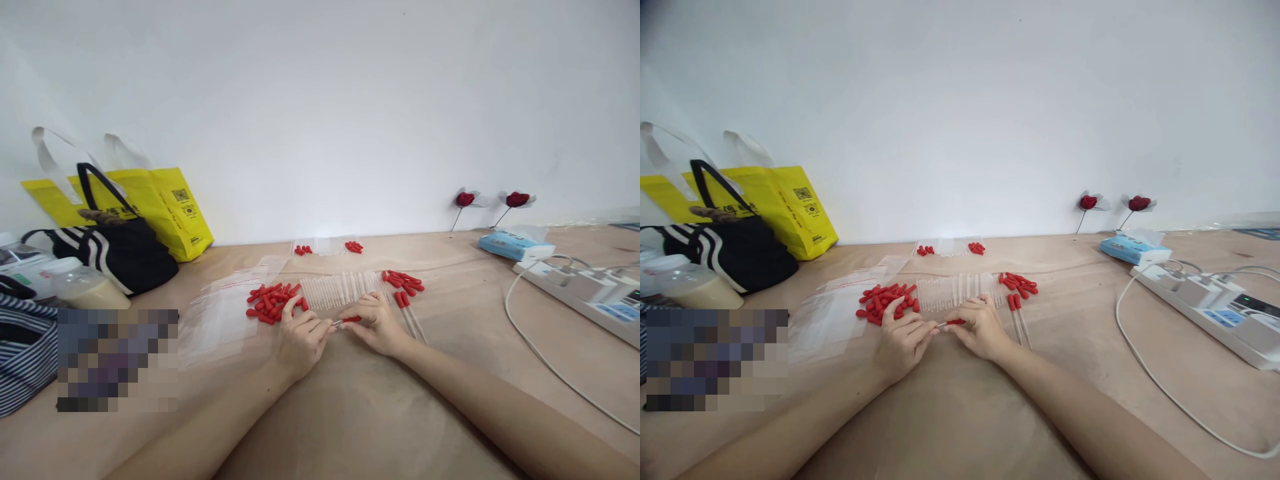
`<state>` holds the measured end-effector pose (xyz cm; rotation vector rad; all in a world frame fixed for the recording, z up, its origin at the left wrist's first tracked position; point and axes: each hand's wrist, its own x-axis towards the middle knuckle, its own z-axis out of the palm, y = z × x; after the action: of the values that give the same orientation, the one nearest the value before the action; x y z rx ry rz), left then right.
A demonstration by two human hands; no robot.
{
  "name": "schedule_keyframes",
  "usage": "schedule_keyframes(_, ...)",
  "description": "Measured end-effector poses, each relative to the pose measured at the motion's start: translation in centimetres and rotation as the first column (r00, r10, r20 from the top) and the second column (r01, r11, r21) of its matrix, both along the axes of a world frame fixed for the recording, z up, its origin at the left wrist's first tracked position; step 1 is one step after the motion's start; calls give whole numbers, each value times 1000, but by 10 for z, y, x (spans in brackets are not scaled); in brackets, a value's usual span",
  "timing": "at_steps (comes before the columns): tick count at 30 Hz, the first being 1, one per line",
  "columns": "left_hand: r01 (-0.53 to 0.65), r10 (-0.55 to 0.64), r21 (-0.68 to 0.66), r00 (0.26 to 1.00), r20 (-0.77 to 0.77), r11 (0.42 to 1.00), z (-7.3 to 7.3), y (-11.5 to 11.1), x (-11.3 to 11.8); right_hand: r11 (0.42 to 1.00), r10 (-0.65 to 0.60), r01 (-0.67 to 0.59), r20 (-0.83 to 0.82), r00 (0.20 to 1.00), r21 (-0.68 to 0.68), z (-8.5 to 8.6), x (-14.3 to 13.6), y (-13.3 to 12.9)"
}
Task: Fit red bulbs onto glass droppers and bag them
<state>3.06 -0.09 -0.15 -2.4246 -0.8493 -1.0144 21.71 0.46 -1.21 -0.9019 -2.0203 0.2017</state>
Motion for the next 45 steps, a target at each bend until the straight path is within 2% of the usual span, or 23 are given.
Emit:
schedule_keyframes(3, 10, -8, -28, 996, 86, 1000, 2, -2, 2, 981, 17, -57, -213, 977, -183, 1, -3, 0)
schedule_keyframes(6, 22, -11, -76, 990, 140, 997, 5, -5, 4, 907, 47, -218, -428, 903, -360, 3, -12, -2)
schedule_keyframes(8, 49, -31, -118, 989, 148, 992, 9, -8, 4, 854, 48, -302, -514, 857, -424, 8, -17, -2)
schedule_keyframes(10, 77, -52, -162, 987, 149, 984, 12, -9, 3, 830, 4, -322, -572, 820, -455, 17, -15, 1)
schedule_keyframes(12, 70, -40, -206, 989, 145, 976, 14, -10, 1, 825, -69, -281, -581, 811, -490, 29, 0, 8)
schedule_keyframes(14, 31, 2, -239, 991, 136, 971, 14, -9, -1, 796, -153, -197, -505, 849, -572, 43, 27, 16)
schedule_keyframes(16, -13, 46, -260, 991, 124, 966, 13, -7, -3, 713, -241, -71, -340, 909, -697, 52, 59, 23)
schedule_keyframes(17, -27, 61, -266, 991, 118, 964, 12, -5, -3, 659, -314, 58, -205, 927, -750, 55, 74, 26)
schedule_keyframes(19, -40, 70, -275, 992, 102, 961, 9, -4, -4, 531, -413, 339, 112, 904, -776, 55, 98, 30)
schedule_keyframes(20, -41, 69, -276, 993, 93, 960, 8, -3, -4, 477, -418, 435, 238, 877, -764, 54, 105, 31)
schedule_keyframes(21, -40, 66, -277, 994, 86, 960, 7, -3, -4, 438, -410, 501, 330, 850, -746, 51, 109, 33)
schedule_keyframes(23, -43, 67, -283, 995, 76, 958, 6, -3, -4, 407, -379, 551, 415, 827, -728, 46, 111, 35)
schedule_keyframes(29, -57, 75, -330, 996, 42, 942, 6, -3, -4, 426, -319, 561, 462, 828, -710, 38, 106, 41)
schedule_keyframes(38, -60, 70, -346, 997, 17, 936, 6, -3, -5, 475, -246, 577, 530, 812, -664, 36, 109, 40)
schedule_keyframes(41, -59, 73, -346, 997, 29, 936, 5, -3, -5, 516, -304, 632, 566, 766, -578, 39, 109, 41)
schedule_keyframes(45, -69, 88, -336, 995, 39, 939, 3, -1, -4, 599, -453, 705, 565, 689, -380, 41, 101, 47)
